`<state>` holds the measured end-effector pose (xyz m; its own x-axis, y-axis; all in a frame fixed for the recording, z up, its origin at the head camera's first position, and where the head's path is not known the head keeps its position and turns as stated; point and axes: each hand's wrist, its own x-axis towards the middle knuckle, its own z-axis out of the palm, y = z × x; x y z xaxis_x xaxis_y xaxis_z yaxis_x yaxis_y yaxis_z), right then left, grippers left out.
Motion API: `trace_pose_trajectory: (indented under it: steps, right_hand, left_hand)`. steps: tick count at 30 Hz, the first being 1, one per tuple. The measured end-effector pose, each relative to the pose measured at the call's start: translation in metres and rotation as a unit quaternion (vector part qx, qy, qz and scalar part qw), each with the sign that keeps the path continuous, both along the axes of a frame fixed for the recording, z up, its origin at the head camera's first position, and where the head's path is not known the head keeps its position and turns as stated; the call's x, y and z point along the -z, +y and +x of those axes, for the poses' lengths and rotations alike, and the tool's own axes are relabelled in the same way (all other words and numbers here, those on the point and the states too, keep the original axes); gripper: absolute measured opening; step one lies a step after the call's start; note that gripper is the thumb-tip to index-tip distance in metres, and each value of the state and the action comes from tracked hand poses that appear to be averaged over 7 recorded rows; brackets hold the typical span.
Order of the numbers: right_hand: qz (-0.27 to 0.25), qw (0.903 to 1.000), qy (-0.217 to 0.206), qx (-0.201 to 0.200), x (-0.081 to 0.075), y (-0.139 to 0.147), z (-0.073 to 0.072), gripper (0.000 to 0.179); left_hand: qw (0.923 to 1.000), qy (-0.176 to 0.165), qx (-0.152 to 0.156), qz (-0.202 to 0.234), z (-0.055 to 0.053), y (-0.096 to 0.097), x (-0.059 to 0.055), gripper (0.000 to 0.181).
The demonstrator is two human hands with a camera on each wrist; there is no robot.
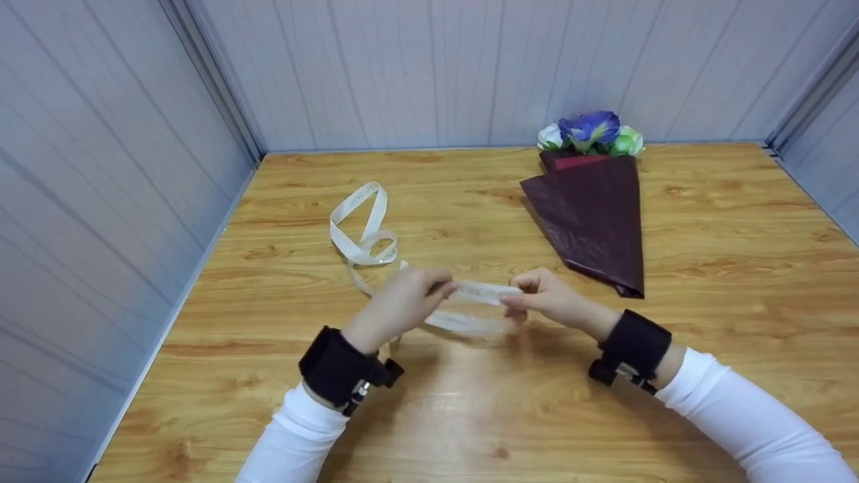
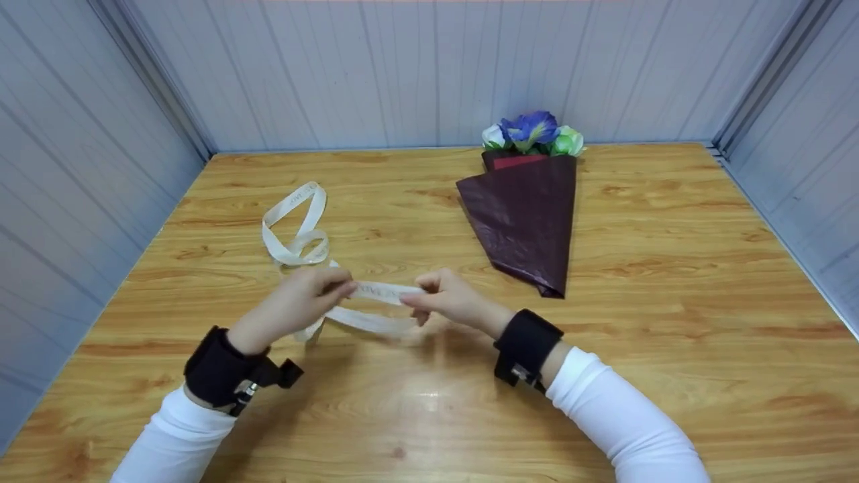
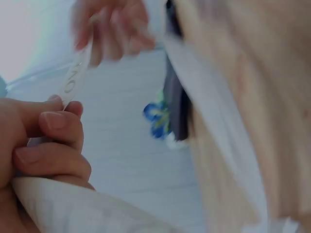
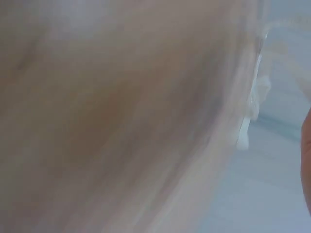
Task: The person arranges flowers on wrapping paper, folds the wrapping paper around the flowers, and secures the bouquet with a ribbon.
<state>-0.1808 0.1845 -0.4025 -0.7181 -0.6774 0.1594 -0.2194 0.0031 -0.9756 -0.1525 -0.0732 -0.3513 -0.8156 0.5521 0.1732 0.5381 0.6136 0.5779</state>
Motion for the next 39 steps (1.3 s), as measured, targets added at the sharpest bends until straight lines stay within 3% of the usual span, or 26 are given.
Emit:
trace_pose_trajectory:
  steps: [7,14,17,21,23,26,29,32,34,37,39]
  right_hand:
    - [0.008,0.9976,-0.045,0.052,-0.005,0.032,-0.012,0.028]
    - [0.054,0.9931,-0.073,0.074,-0.005,0.049,-0.016,0.023]
    - [0.071,0.9933,-0.068,0.062,-0.004,0.054,-0.017,0.023]
    - [0.082,0.9939,-0.051,0.051,-0.002,0.063,-0.017,0.026]
    - [0.093,0.9937,-0.044,0.045,-0.002,0.069,-0.016,0.026]
    - [0.111,0.9926,-0.046,0.02,0.0,0.076,-0.017,0.021]
    - [0.134,0.9892,-0.06,-0.01,0.001,0.081,-0.017,0.022]
    - [0.138,0.9874,-0.074,-0.019,0.003,0.086,-0.016,0.026]
    - [0.11,0.9904,-0.081,-0.022,0.004,0.09,-0.016,0.026]
    - [0.04,0.9952,-0.086,-0.022,0.007,0.095,-0.017,0.036]
    - [0.002,0.9953,-0.095,-0.014,0.007,0.097,-0.017,0.036]
  left_hand:
    - [0.9985,0.013,-0.053,0.007,-0.01,-0.028,-0.01,0.027]
    - [0.9944,-0.028,-0.101,0.004,-0.016,-0.045,-0.004,0.023]
    - [0.9955,-0.04,-0.085,0.016,-0.018,-0.05,-0.001,0.021]
    - [0.9974,-0.057,-0.041,0.016,-0.018,-0.06,0.001,0.034]
    - [0.9975,-0.055,-0.043,0.005,-0.017,-0.065,0.002,0.04]
    - [0.9964,-0.025,-0.081,0.005,-0.018,-0.071,0.005,0.04]
    - [0.99,0.004,-0.138,0.03,-0.02,-0.078,0.006,0.031]
    - [0.9829,-0.018,-0.168,0.074,-0.021,-0.085,0.007,0.02]
    - [0.9824,-0.046,-0.153,0.097,-0.021,-0.09,0.007,0.015]
    - [0.9847,-0.097,-0.097,0.108,-0.019,-0.098,0.008,0.003]
    - [0.9851,-0.118,-0.068,0.105,-0.018,-0.103,0.01,0.017]
